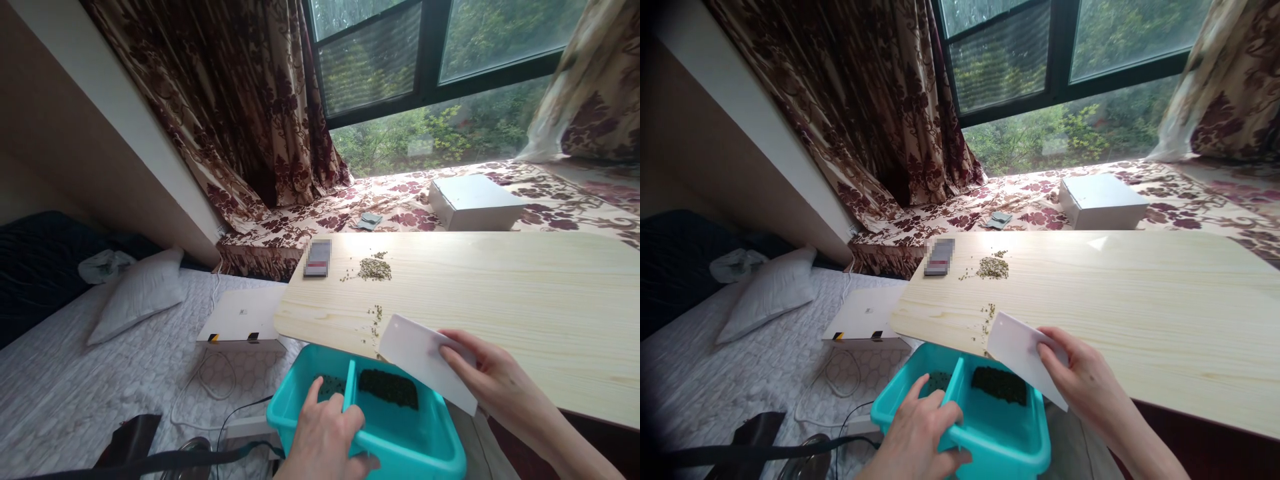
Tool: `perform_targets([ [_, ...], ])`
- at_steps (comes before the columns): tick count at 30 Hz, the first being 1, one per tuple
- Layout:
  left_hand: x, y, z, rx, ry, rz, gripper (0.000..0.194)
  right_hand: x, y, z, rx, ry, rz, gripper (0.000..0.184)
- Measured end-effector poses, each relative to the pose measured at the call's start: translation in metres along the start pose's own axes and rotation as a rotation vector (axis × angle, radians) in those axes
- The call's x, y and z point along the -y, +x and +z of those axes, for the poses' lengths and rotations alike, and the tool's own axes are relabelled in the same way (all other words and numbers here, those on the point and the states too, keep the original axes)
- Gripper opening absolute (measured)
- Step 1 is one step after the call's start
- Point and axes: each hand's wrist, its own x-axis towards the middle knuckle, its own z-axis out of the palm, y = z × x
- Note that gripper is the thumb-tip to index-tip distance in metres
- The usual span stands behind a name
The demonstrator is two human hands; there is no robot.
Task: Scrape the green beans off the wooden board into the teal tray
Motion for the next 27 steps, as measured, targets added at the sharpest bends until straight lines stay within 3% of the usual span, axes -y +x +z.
perform_targets([
  [5, 0.003, -0.001, 0.0, 0.007, -0.019, -0.016, 0.036, -0.001, -0.002, 0.005, 0.052, 0.058, -0.003, 0.036],
  [10, 0.01, -0.003, 0.003, -0.014, -0.026, -0.036, 0.037, 0.009, 0.008, 0.013, -0.028, 0.04, 0.051, 0.04],
  [15, 0.013, -0.005, -0.002, -0.039, -0.024, -0.046, 0.035, 0.018, 0.015, 0.024, -0.003, -0.012, 0.01, 0.038],
  [19, 0.014, -0.009, -0.003, -0.055, -0.028, -0.054, 0.034, 0.019, 0.01, 0.02, 0.053, 0.002, -0.011, 0.038],
  [24, 0.013, -0.013, 0.0, -0.073, -0.052, -0.07, 0.036, 0.011, 0.01, 0.007, -0.07, -0.021, 0.036, 0.04],
  [27, 0.011, -0.014, 0.0, -0.076, -0.053, -0.071, 0.035, 0.007, 0.013, 0.008, -0.069, -0.025, 0.031, 0.04],
])
